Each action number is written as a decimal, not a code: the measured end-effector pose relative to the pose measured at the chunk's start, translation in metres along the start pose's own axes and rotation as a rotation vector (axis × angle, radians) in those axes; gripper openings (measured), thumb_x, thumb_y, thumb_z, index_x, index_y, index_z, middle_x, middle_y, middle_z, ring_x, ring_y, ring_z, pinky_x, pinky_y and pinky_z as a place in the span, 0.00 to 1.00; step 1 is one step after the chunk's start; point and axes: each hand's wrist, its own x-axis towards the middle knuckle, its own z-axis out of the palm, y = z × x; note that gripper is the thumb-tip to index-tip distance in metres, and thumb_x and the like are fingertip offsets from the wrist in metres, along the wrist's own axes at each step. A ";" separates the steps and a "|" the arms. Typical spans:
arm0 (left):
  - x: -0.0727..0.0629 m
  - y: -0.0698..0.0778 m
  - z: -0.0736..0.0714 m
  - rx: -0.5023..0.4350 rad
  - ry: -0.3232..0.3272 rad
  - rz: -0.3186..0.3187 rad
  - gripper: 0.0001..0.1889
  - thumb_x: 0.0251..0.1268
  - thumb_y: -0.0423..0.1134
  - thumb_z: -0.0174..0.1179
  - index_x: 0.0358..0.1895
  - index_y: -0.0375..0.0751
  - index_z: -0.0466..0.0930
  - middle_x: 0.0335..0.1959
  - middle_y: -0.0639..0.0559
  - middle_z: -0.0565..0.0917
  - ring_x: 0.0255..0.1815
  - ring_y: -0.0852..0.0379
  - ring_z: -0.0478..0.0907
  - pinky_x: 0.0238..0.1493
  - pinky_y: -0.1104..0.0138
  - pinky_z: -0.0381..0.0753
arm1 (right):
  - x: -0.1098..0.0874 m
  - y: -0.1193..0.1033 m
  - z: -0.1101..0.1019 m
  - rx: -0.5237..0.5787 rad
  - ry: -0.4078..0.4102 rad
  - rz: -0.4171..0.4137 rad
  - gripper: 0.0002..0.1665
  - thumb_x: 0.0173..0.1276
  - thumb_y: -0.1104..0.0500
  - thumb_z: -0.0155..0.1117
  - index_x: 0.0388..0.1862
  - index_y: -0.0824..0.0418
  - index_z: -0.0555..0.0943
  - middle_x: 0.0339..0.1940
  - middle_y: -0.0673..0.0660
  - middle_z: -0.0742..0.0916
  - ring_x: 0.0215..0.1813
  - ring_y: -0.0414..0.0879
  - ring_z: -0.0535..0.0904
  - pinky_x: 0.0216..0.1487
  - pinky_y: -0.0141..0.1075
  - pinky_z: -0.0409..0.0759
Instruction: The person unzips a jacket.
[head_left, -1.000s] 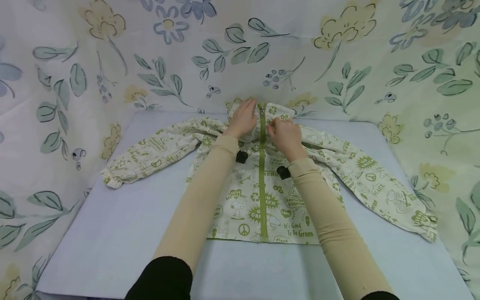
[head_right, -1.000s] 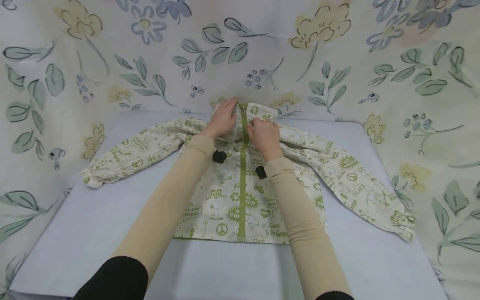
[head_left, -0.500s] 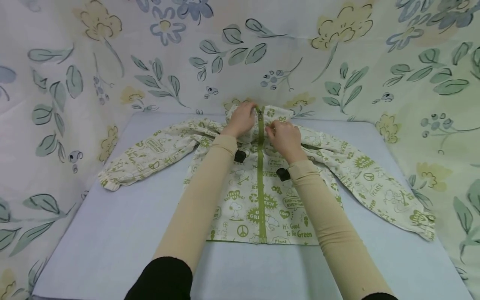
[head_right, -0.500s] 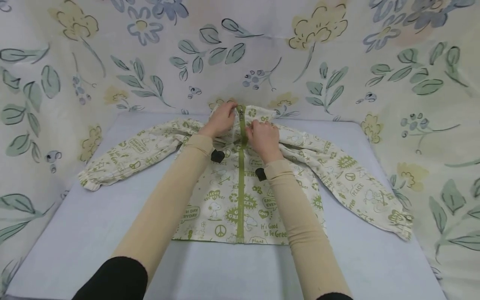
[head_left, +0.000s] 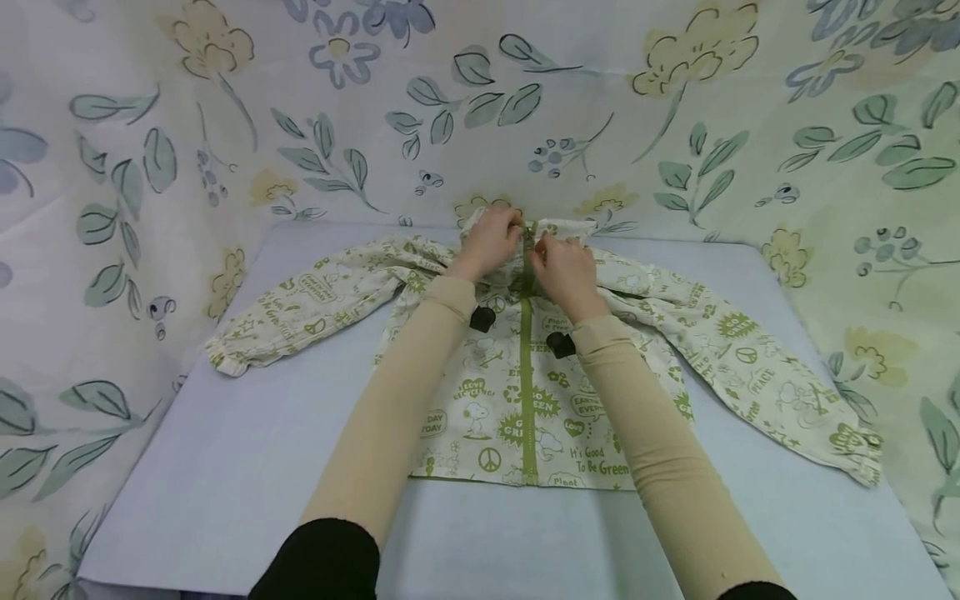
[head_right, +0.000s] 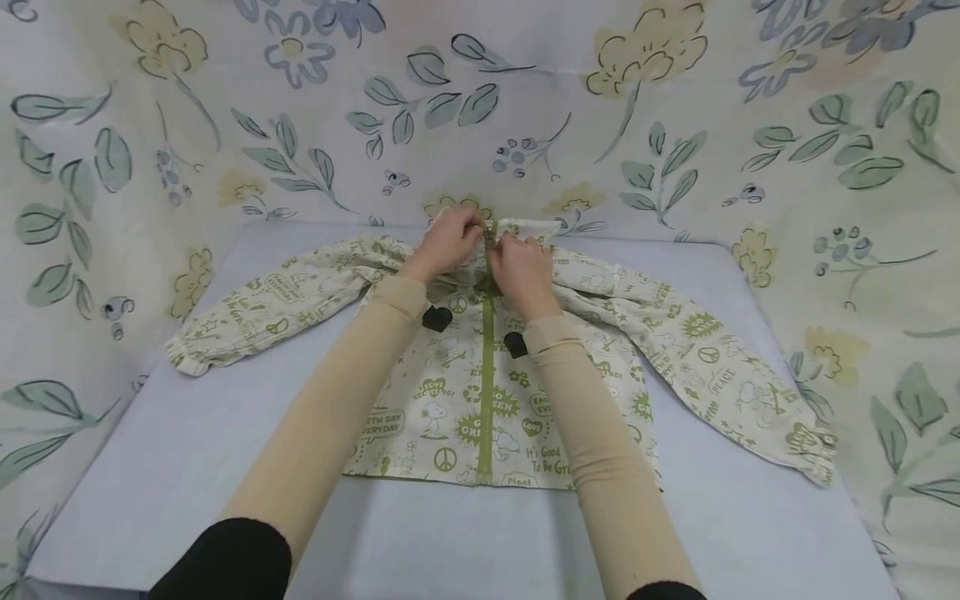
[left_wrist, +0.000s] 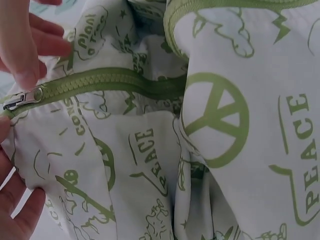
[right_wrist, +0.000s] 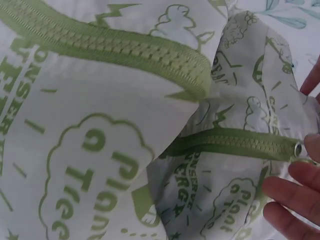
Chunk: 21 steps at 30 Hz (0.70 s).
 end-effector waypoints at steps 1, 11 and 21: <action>-0.001 0.000 0.000 -0.009 0.001 0.008 0.12 0.73 0.37 0.44 0.51 0.38 0.75 0.47 0.46 0.74 0.47 0.53 0.70 0.47 0.64 0.70 | 0.000 -0.001 0.000 0.002 0.001 0.003 0.16 0.71 0.50 0.54 0.37 0.61 0.80 0.28 0.59 0.83 0.36 0.57 0.77 0.37 0.52 0.74; -0.009 0.002 0.001 -0.105 -0.011 0.015 0.11 0.74 0.36 0.44 0.50 0.38 0.74 0.44 0.46 0.74 0.40 0.55 0.70 0.40 0.66 0.71 | 0.004 -0.006 0.002 0.064 -0.001 0.047 0.18 0.71 0.50 0.54 0.37 0.64 0.80 0.30 0.60 0.84 0.32 0.56 0.78 0.32 0.48 0.76; -0.012 0.006 0.000 -0.150 -0.017 0.028 0.09 0.73 0.35 0.45 0.47 0.37 0.74 0.40 0.47 0.75 0.33 0.56 0.71 0.33 0.66 0.71 | 0.003 -0.009 -0.001 0.238 -0.023 0.123 0.18 0.71 0.50 0.53 0.32 0.65 0.77 0.26 0.60 0.82 0.26 0.53 0.76 0.28 0.44 0.72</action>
